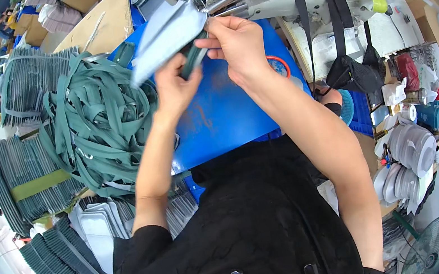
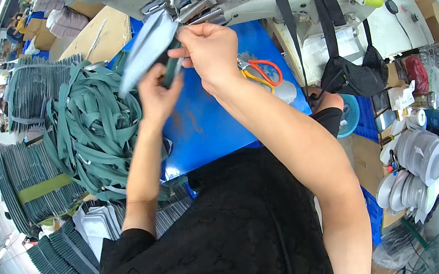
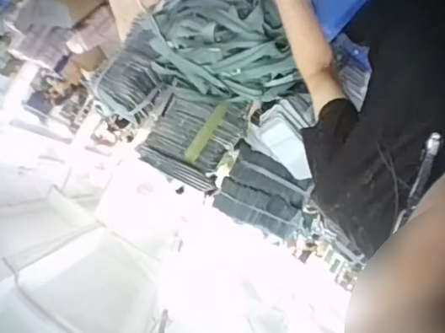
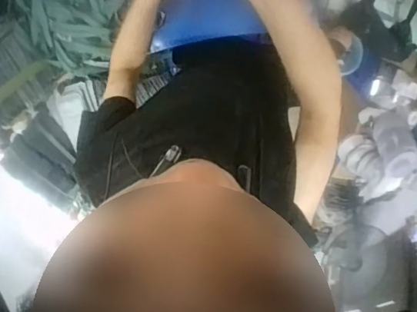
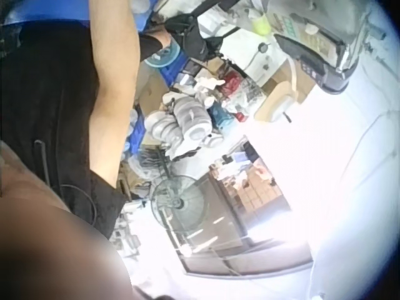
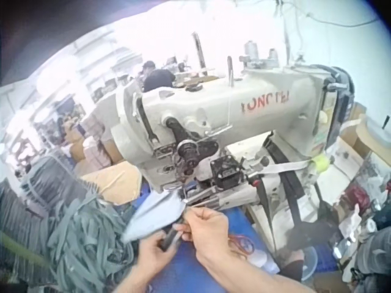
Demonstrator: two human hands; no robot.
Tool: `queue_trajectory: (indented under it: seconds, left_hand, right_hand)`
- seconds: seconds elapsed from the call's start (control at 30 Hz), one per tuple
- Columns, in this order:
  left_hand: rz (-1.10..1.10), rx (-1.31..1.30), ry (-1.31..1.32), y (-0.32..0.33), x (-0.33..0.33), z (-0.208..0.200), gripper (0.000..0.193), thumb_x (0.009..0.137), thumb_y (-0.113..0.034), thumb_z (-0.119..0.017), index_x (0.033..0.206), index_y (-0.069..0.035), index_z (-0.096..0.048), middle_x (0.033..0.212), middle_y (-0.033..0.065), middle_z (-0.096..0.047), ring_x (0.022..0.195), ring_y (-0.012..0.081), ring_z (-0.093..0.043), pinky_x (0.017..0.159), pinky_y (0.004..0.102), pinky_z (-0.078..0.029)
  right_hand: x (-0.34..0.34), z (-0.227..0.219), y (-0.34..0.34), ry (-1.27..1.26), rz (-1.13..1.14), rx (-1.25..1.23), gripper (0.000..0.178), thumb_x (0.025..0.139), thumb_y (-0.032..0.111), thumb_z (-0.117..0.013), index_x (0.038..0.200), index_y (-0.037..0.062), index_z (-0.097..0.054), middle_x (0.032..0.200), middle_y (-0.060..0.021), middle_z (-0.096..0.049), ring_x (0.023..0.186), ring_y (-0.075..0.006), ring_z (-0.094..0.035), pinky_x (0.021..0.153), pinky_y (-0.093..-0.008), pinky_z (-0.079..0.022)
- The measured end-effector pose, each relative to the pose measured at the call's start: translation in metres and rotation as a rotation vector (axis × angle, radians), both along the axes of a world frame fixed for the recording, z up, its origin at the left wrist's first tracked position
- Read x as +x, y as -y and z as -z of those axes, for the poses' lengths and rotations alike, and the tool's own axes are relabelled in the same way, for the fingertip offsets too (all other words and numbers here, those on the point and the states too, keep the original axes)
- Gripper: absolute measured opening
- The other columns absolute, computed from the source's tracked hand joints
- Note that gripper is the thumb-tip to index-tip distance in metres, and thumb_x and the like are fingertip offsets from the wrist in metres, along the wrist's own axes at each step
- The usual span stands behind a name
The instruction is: Assembling and sewing a small fabric pouch at an industrial sewing station.
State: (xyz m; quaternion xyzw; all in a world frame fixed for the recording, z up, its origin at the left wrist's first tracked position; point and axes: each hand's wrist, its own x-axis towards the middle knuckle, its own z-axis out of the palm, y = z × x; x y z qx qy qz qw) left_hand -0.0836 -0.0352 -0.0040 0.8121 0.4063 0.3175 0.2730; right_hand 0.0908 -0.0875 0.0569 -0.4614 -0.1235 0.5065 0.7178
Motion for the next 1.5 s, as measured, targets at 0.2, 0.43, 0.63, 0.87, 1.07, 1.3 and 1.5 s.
queue_trajectory:
  seconds: [0.2, 0.43, 0.63, 0.87, 1.07, 1.3, 1.5]
  left_hand:
    - [0.417, 0.517, -0.443, 0.027, 0.01, -0.118, 0.021, 0.078, 0.003, -0.064, 0.095, -0.004, -0.054, 0.123, 0.0106, -0.068, 0.089, 0.0351, -0.069, 0.068, 0.041, -0.058]
    - [0.385, 0.432, -0.595, 0.057, 0.045, -0.134, 0.019, 0.083, 0.003, -0.059, 0.1, -0.006, -0.06, 0.097, 0.013, -0.071, 0.081, 0.0373, -0.069, 0.064, 0.0434, -0.054]
    - [0.428, 0.442, -0.188, 0.056, 0.032, -0.131, 0.031, 0.08, -0.006, -0.074, 0.11, -0.01, -0.068, 0.095, 0.0067, -0.07, 0.08, 0.0269, -0.07, 0.066, 0.0397, -0.053]
    - [0.45, 0.965, -0.975, -0.044, 0.001, -0.178, 0.072, 0.088, -0.012, -0.069, 0.154, -0.031, -0.048, 0.098, 0.0038, -0.057, 0.082, 0.0236, -0.063, 0.067, 0.0347, -0.054]
    - [1.008, 1.437, -0.323, -0.087, 0.02, -0.199, 0.042, 0.095, -0.017, -0.05, 0.135, -0.017, -0.064, 0.085, 0.0079, -0.057, 0.072, 0.0234, -0.069, 0.057, 0.0375, -0.054]
    - [0.954, 1.382, -0.443, -0.048, 0.029, -0.221, 0.039, 0.092, -0.015, -0.056, 0.129, -0.008, -0.066, 0.086, 0.0111, -0.06, 0.065, 0.0266, -0.069, 0.052, 0.0393, -0.054]
    - [0.464, 0.835, -1.208, 0.014, 0.044, -0.193, 0.059, 0.085, -0.01, -0.066, 0.143, -0.016, -0.06, 0.09, 0.0081, -0.061, 0.072, 0.0251, -0.069, 0.064, 0.0337, -0.056]
  right_hand:
    - [0.005, 0.004, -0.002, 0.09, -0.049, -0.004, 0.017, 0.088, 0.013, -0.074, 0.091, -0.0027, -0.07, 0.084, -0.0082, -0.071, 0.066, -0.0154, -0.069, 0.056, -0.0287, -0.056]
    - [0.022, -0.001, 0.003, 0.221, -0.289, 0.021, 0.016, 0.08, 0.009, -0.076, 0.09, 0.0001, -0.068, 0.075, -0.006, -0.065, 0.061, -0.0146, -0.062, 0.052, -0.0315, -0.052]
    - [0.032, 0.005, 0.007, 0.217, -0.303, 0.016, 0.023, 0.084, 0.006, -0.076, 0.105, -0.0031, -0.071, 0.083, -0.0066, -0.068, 0.06, -0.0122, -0.06, 0.053, -0.027, -0.051]
    - [0.027, 0.006, 0.015, 0.077, -0.313, 0.021, 0.028, 0.09, 0.003, -0.073, 0.117, -0.0027, -0.07, 0.086, -0.0039, -0.07, 0.06, -0.0081, -0.057, 0.052, -0.0232, -0.048]
    - [0.018, 0.008, 0.013, 0.031, -0.286, 0.053, 0.027, 0.092, 0.002, -0.072, 0.118, -0.0034, -0.07, 0.08, -0.001, -0.069, 0.057, -0.0055, -0.056, 0.048, -0.0216, -0.045]
    - [0.015, 0.009, 0.009, -0.009, -0.235, 0.078, 0.023, 0.093, 0.004, -0.072, 0.115, -0.0033, -0.071, 0.08, 0.0001, -0.069, 0.06, -0.0049, -0.059, 0.05, -0.0218, -0.046]
    - [0.009, 0.024, 0.012, -0.01, -0.15, 0.161, 0.029, 0.094, 0.006, -0.073, 0.121, -0.0047, -0.07, 0.091, -0.0027, -0.072, 0.068, -0.0058, -0.063, 0.06, -0.021, -0.052]
